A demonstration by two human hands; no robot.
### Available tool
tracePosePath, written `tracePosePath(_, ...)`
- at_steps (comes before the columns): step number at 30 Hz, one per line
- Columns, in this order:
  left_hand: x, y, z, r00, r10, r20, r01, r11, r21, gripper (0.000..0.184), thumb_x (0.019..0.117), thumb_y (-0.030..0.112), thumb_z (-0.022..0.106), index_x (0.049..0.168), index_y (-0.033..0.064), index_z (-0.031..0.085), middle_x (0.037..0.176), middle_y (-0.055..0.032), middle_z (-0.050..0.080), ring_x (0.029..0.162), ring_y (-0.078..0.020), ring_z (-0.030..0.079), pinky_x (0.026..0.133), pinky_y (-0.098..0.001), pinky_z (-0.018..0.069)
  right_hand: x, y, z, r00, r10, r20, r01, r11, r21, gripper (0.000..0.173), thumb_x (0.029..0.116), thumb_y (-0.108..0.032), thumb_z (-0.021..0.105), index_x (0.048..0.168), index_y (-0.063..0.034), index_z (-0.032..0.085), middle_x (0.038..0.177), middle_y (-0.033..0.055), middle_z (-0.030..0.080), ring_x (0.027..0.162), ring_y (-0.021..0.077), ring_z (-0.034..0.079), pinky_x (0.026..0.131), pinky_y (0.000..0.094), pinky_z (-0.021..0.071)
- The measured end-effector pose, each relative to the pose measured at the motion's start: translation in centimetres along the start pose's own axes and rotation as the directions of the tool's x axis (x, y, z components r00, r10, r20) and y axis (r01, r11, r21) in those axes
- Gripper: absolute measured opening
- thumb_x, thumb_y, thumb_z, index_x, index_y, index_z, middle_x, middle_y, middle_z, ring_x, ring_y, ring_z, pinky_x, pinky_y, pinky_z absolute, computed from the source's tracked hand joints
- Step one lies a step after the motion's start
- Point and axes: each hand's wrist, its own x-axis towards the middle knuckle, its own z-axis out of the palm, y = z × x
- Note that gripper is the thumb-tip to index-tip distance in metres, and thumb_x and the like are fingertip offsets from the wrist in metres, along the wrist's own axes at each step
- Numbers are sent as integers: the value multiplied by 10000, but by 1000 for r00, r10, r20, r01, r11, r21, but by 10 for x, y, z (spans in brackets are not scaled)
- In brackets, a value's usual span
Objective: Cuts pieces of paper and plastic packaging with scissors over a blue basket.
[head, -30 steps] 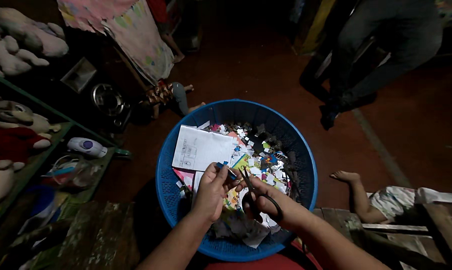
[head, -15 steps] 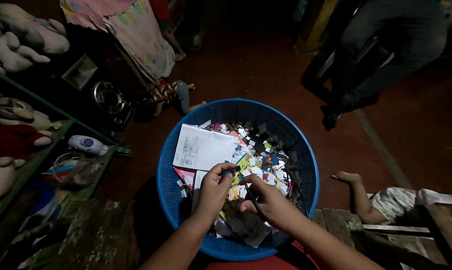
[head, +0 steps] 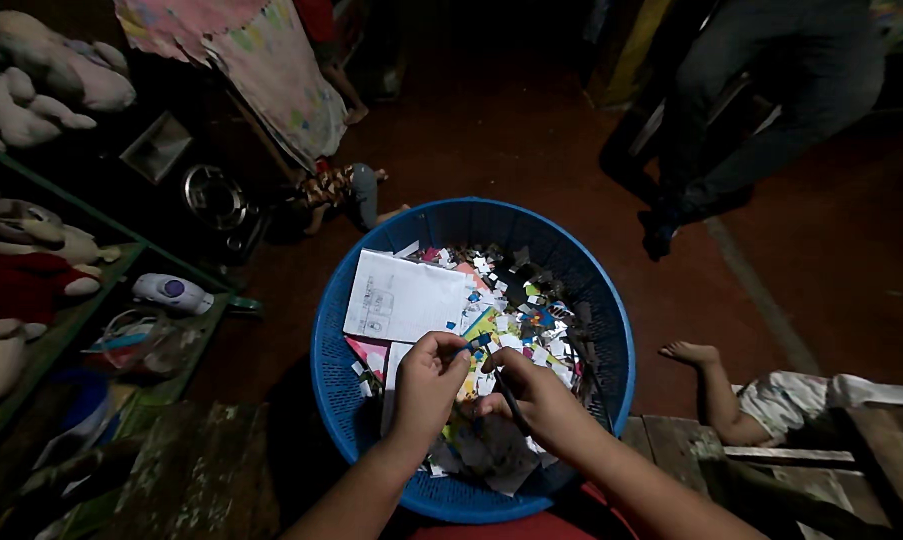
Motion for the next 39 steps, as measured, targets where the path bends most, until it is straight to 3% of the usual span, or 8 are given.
tracePosePath(10,-1,0,2,1000,20,4,-20,999,-36,118,933,6,640,1045,-7,676,931,-28,710,801,-77,696,757,-230,597,0,2,0,999,-6,-33,6,1000,3,562,874,-598,698,1085,-80,642,690,-48,552,555,27,498,530,212,449)
tracePosePath(19,2,0,0,999,-46,-16,43,988,-147,155,957,-16,608,1091,-25,684,1047,-79,676,836,-131,706,782,-278,621,0,0,-2,998,28,-51,-24,997,74,452,861,-476,772,1042,-82,645,686,-56,574,553,5,516,532,183,453)
tracePosePath(24,2,5,1,995,-93,-29,84,974,-210,156,956,-31,606,1112,-23,612,1033,-68,665,823,-131,708,765,-284,624,2,-3,-4,994,91,68,-94,995,39,686,844,-673,683,1182,-82,599,833,-6,617,667,77,581,599,271,507)
tracePosePath(28,2,1,1,996,-85,-20,78,970,-231,166,920,-33,647,1074,-6,591,961,-43,655,818,-120,690,751,-281,613,2,-4,-3,989,87,122,-89,996,13,711,844,-700,663,1191,-82,595,857,13,630,677,100,597,600,297,519)
tracePosePath(34,1,1,2,997,-74,-3,71,975,-211,176,907,-24,667,1063,10,593,923,-26,666,784,-100,673,722,-251,589,2,0,-2,997,50,54,-53,998,38,570,863,-595,720,1093,-83,621,722,-40,546,578,32,493,547,215,442)
tracePosePath(39,1,3,2,993,-117,-15,111,971,-214,173,913,-39,648,1077,-5,603,955,-45,673,811,-112,689,753,-266,603,1,1,-1,1000,25,-1,-25,997,69,488,857,-504,766,1052,-75,635,696,-43,588,567,25,540,551,207,478)
